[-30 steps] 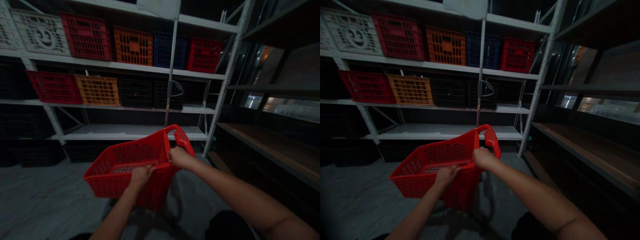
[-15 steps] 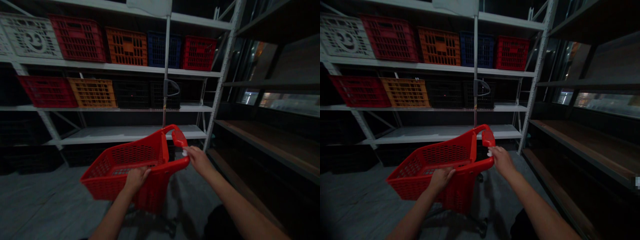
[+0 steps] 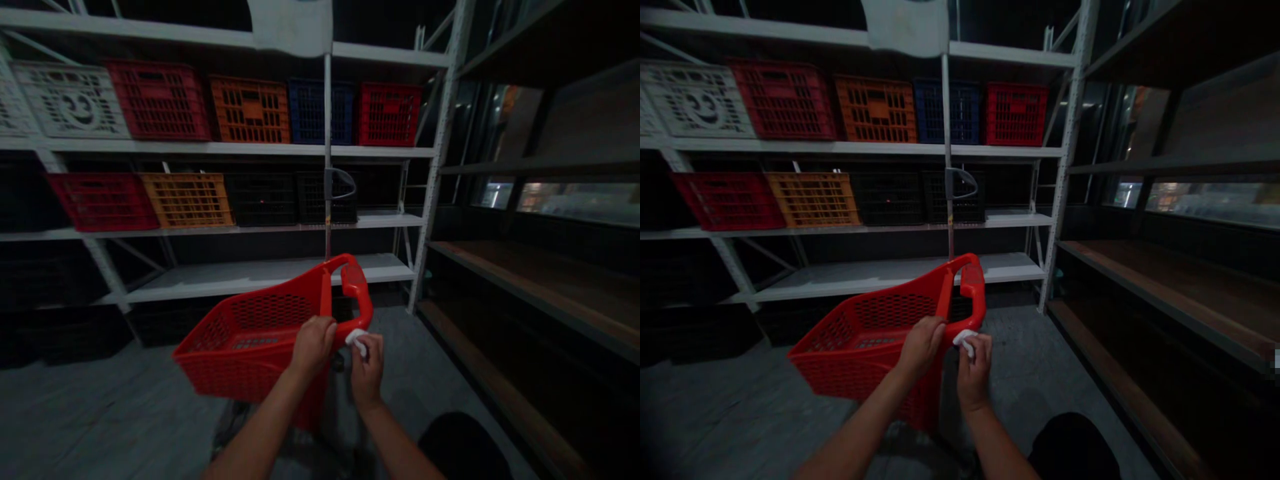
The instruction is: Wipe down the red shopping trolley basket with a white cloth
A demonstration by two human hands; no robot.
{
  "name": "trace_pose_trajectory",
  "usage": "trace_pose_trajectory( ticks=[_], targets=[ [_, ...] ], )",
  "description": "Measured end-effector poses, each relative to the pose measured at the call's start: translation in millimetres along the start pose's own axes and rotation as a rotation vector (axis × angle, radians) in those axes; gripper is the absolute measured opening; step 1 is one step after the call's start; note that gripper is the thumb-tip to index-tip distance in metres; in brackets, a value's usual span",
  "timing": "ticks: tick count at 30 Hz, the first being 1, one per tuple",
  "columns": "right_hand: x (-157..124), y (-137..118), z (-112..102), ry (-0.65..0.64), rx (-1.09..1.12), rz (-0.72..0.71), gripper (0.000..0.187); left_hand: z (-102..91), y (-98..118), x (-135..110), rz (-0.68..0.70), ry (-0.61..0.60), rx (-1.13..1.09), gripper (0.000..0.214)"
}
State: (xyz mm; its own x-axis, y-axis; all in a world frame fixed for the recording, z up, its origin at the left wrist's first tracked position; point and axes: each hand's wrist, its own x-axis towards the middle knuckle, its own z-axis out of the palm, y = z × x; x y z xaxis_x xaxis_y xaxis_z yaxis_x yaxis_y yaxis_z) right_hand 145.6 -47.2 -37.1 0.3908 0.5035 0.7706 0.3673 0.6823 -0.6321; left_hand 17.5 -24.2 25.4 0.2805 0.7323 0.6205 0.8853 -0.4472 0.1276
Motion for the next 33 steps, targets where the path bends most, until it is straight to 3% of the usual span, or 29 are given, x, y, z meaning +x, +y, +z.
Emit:
trace_pose_trajectory(
  ticks=[3, 7, 11, 16, 19, 21, 24, 28, 30, 33],
  targets=[
    [6, 3, 0, -0.038, 0.000, -0.056, 0.009, 9.9, 14, 8, -0.047, 0.041, 0.050, 0.044],
    [24, 0, -3, 0.000, 0.030, -0.077, 0.007, 15.1, 11, 7, -0.068, 0.101, 0.091, 0.043],
    [57, -5, -3, -0.016, 0.053, 0.038, 0.009, 14.4, 3, 4, -0.066, 0.143, 0.121, 0.042],
    [122, 13, 13, -0.312, 0.001, 0.150, 0.014, 11.1, -7, -2, -0.053, 0.192, 0.134, 0.041],
    [141, 22, 24, -0.320, -0.039, 0.165, 0.014, 8.2, -16, -7, -0.023, 0.216, 0.127, 0.041],
    [131, 17, 27, -0.249, -0.028, 0.216, 0.015, 5.8, -22, -9, 0.000, 0.235, 0.117, 0.041],
    [89, -6, 23, -0.180, 0.040, 0.304, 0.017, 1.9, -32, -13, 0.022, 0.268, 0.102, 0.042],
    [37, -34, 12, -0.223, 0.119, 0.289, 0.014, -3.9, -49, -20, 0.036, 0.290, 0.075, 0.043],
    [37, -32, 13, -0.235, 0.130, 0.260, 0.014, -6.8, -56, -23, 0.042, 0.292, 0.055, 0.042],
    [61, -13, 21, -0.197, 0.116, 0.292, 0.015, -10.2, -63, -27, 0.051, 0.285, 0.024, 0.041]
  ],
)
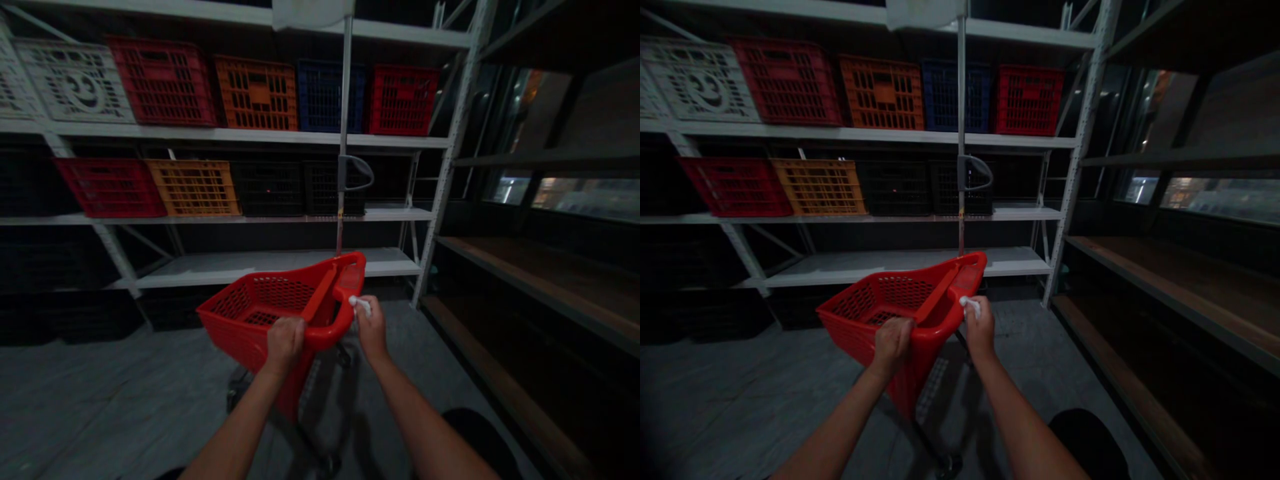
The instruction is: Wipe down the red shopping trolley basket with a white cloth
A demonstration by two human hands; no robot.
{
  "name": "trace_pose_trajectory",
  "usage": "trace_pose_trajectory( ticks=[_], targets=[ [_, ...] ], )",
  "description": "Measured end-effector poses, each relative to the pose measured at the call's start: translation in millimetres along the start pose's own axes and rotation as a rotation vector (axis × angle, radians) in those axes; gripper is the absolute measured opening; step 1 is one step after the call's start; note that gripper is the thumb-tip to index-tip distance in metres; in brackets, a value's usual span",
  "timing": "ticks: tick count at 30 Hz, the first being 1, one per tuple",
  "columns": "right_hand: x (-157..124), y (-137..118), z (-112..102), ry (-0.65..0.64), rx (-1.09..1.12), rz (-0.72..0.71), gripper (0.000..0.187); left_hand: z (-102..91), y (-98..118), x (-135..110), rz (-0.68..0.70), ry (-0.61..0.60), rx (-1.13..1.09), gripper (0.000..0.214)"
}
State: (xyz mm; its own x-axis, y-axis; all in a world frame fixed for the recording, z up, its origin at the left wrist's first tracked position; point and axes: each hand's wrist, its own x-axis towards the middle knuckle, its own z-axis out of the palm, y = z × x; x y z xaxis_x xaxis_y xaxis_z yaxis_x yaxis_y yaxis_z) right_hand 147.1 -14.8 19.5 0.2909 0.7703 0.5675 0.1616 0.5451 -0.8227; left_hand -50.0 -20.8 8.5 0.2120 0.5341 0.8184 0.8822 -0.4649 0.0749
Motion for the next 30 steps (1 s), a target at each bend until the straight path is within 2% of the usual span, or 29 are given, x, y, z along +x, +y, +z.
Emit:
trace_pose_trajectory(
  ticks=[3, 5, 9, 11, 14, 16, 19, 22, 24, 27, 30],
  targets=[
    [17, 7, 4, 0.090, -0.020, 0.025, 0.017, -2.8, -3, -2, 0.005, -0.011, -0.023, 0.042],
    [5, 5, 7, 0.132, -0.035, -0.011, 0.016, -4.4, -4, -2, 0.004, -0.018, -0.032, 0.042],
    [-32, 0, 9, 0.072, 0.017, -0.137, 0.011, -10.5, -7, -2, -0.009, -0.044, -0.043, 0.044],
    [-32, 5, 4, 0.022, -0.005, -0.181, 0.011, -16.1, -7, -2, -0.015, -0.061, -0.048, 0.045],
    [-4, 14, -9, -0.042, -0.144, -0.116, 0.015, -26.5, 3, -1, -0.019, -0.071, -0.040, 0.039],
    [24, 15, -16, -0.091, -0.235, -0.093, 0.017, -31.9, 19, 0, 0.021, -0.074, -0.040, 0.031],
    [64, 7, -17, -0.236, -0.385, -0.237, 0.019, -32.4, 50, 2, 0.133, -0.112, -0.062, 0.044],
    [102, -1, -9, -0.387, -0.533, -0.339, 0.019, -24.9, 72, 4, 0.089, -0.107, -0.030, 0.037],
    [121, -2, -3, -0.405, -0.619, -0.321, 0.018, -20.0, 77, 4, 0.054, -0.076, -0.021, 0.032],
    [131, -6, 6, -0.465, -0.690, -0.309, 0.018, -17.4, 78, 2, 0.044, -0.045, -0.015, 0.034],
    [118, -18, 13, -0.699, -0.610, -0.409, 0.019, -19.3, 76, -1, 0.052, -0.042, -0.007, 0.035]
  ],
)
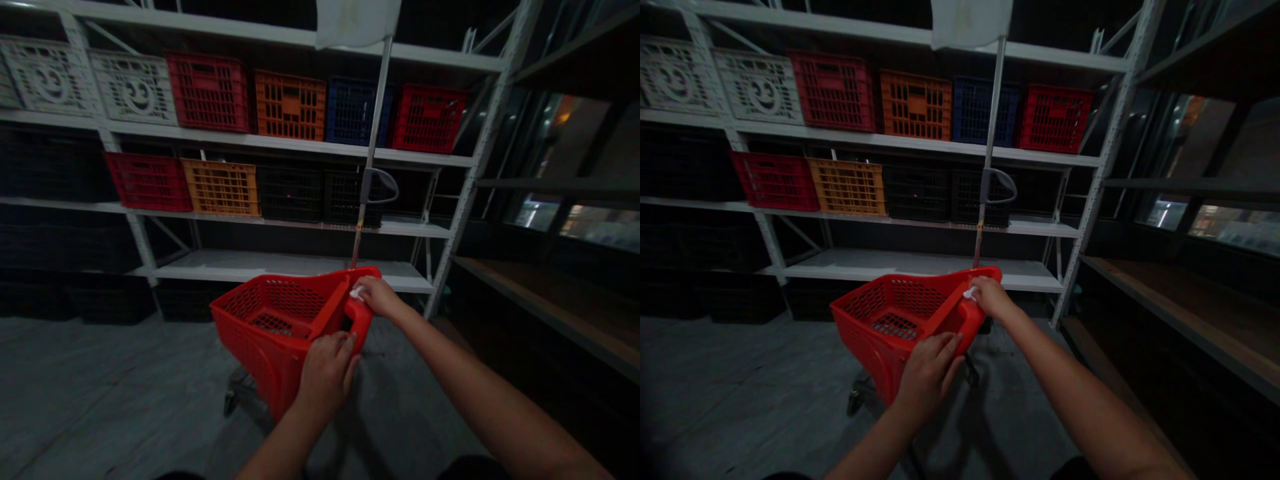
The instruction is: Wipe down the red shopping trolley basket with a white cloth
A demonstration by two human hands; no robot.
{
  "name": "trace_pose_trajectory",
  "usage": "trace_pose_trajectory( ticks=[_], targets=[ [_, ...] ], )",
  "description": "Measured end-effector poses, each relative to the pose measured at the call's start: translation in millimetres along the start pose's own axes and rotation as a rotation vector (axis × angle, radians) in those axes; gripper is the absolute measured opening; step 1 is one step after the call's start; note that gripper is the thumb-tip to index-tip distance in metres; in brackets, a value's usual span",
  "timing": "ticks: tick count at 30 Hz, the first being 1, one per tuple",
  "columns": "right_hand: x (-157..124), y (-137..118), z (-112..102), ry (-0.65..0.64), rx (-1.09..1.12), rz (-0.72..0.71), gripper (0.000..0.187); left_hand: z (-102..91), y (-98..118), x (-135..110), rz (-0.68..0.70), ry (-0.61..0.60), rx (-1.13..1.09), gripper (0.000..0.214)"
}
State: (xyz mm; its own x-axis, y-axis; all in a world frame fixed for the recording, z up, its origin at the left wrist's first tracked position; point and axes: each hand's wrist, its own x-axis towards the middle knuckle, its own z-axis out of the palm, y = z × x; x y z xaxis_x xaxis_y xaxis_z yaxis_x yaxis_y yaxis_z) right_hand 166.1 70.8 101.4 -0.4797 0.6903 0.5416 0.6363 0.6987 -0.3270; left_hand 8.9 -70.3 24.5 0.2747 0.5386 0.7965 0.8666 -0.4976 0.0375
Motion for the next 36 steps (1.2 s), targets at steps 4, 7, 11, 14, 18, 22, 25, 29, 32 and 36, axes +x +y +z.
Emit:
trace_pose_trajectory(
  ticks=[4, 7, 11, 14, 18, 22, 25, 29, 32, 36],
  targets=[
    [0, -14, 0, -0.143, 0.096, -0.162, 0.016, -4.8, -3, -3, 0.006, 0.009, -0.021, 0.035],
    [11, 4, -4, -0.059, 0.010, -0.016, 0.016, -8.9, -5, -6, 0.000, 0.012, -0.047, 0.034],
    [27, 26, -9, 0.007, -0.074, 0.100, 0.020, -11.7, -7, -10, -0.006, 0.022, -0.054, 0.036],
    [32, 18, -8, -0.129, 0.020, 0.005, 0.024, -11.4, -7, -11, -0.012, 0.029, -0.052, 0.035],
    [31, -15, 2, -0.493, 0.322, -0.175, 0.023, -13.9, -8, -12, 0.000, 0.038, -0.046, 0.035],
    [35, -36, 8, -0.714, 0.434, -0.225, 0.021, -23.1, -11, -15, 0.019, 0.025, -0.058, 0.036],
    [47, -31, 4, -0.699, 0.393, -0.145, 0.025, -30.7, -13, -18, 0.013, -0.005, -0.080, 0.035],
    [62, -21, 1, -0.630, 0.332, -0.007, 0.028, -35.2, -16, -21, -0.002, -0.023, -0.102, 0.035],
    [61, -32, 9, -0.708, 0.347, -0.031, 0.028, -35.1, -19, -22, 0.007, -0.029, -0.106, 0.036],
    [50, -60, 22, -0.952, 0.386, -0.143, 0.027, -35.0, -20, -22, 0.018, -0.020, -0.093, 0.037]
  ],
)
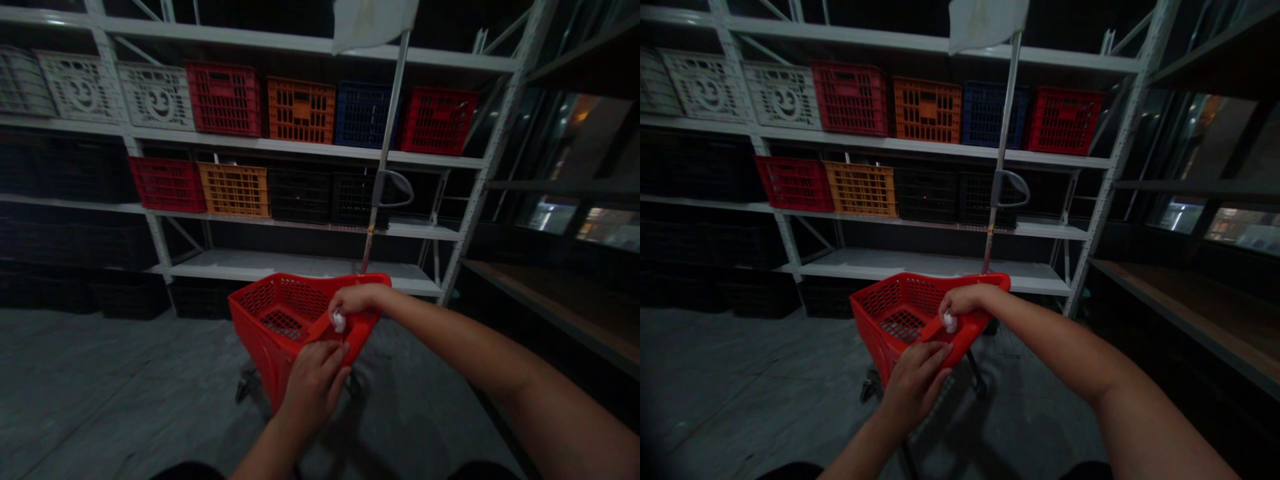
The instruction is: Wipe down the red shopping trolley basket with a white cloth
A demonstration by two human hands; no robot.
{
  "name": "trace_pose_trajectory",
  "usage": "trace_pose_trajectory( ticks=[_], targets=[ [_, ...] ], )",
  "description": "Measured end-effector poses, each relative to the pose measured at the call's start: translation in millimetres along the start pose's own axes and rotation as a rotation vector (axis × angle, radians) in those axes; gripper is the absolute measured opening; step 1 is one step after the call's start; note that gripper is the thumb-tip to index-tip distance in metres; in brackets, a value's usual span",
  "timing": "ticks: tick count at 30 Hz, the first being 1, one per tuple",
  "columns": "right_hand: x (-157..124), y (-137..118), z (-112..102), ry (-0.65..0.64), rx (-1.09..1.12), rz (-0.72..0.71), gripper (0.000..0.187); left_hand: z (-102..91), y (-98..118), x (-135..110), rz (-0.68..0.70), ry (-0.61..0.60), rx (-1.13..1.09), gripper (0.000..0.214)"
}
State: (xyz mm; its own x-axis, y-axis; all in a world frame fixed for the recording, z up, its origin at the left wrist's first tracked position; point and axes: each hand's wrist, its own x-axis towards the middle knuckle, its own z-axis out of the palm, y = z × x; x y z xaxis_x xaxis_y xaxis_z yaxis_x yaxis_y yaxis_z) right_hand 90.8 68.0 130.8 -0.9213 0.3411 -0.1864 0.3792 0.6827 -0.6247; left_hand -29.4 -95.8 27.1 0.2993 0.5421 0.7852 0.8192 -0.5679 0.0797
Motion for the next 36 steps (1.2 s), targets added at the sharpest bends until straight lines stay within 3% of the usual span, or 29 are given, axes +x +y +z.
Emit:
trace_pose_trajectory(
  ticks=[2, 5, 12, 18, 22, 25, 28, 30, 32, 36],
  targets=[
    [1, -5, 5, -0.012, -0.012, -0.005, 0.027, -0.6, 0, 0, 0.006, 0.004, 0.005, 0.037],
    [-6, 0, -3, 0.144, -0.070, -0.019, 0.029, -1.4, -1, 0, 0.016, 0.018, 0.009, 0.037],
    [-31, 40, -33, 0.414, -0.258, 0.089, 0.025, -3.5, -5, -2, 0.028, 0.034, 0.013, 0.036],
    [-61, 71, -25, 0.729, -0.352, 0.218, 0.024, -8.7, -15, -2, 0.013, -0.021, -0.012, 0.032],
    [-77, 70, 14, 0.998, -0.400, 0.298, 0.029, -10.8, -24, -5, 0.033, -0.053, -0.025, 0.033],
    [-72, 53, 63, 1.277, -0.416, 0.154, 0.029, -12.2, -30, -5, 0.032, -0.082, -0.035, 0.034],
    [-60, 25, 114, 1.469, -0.266, -0.009, 0.027, -17.8, -33, -4, 0.009, -0.121, -0.053, 0.034],
    [-53, 5, 142, 1.522, -0.127, -0.049, 0.023, -25.2, -31, -2, -0.023, -0.148, -0.060, 0.033],
    [-47, -11, 162, 1.495, -0.004, -0.075, 0.025, -34.3, -24, 4, -0.082, -0.183, -0.038, 0.030],
    [-32, -23, 183, 1.491, 0.198, -0.078, 0.022, -44.2, 3, 28, -0.231, -0.229, 0.083, 0.030]
  ],
)
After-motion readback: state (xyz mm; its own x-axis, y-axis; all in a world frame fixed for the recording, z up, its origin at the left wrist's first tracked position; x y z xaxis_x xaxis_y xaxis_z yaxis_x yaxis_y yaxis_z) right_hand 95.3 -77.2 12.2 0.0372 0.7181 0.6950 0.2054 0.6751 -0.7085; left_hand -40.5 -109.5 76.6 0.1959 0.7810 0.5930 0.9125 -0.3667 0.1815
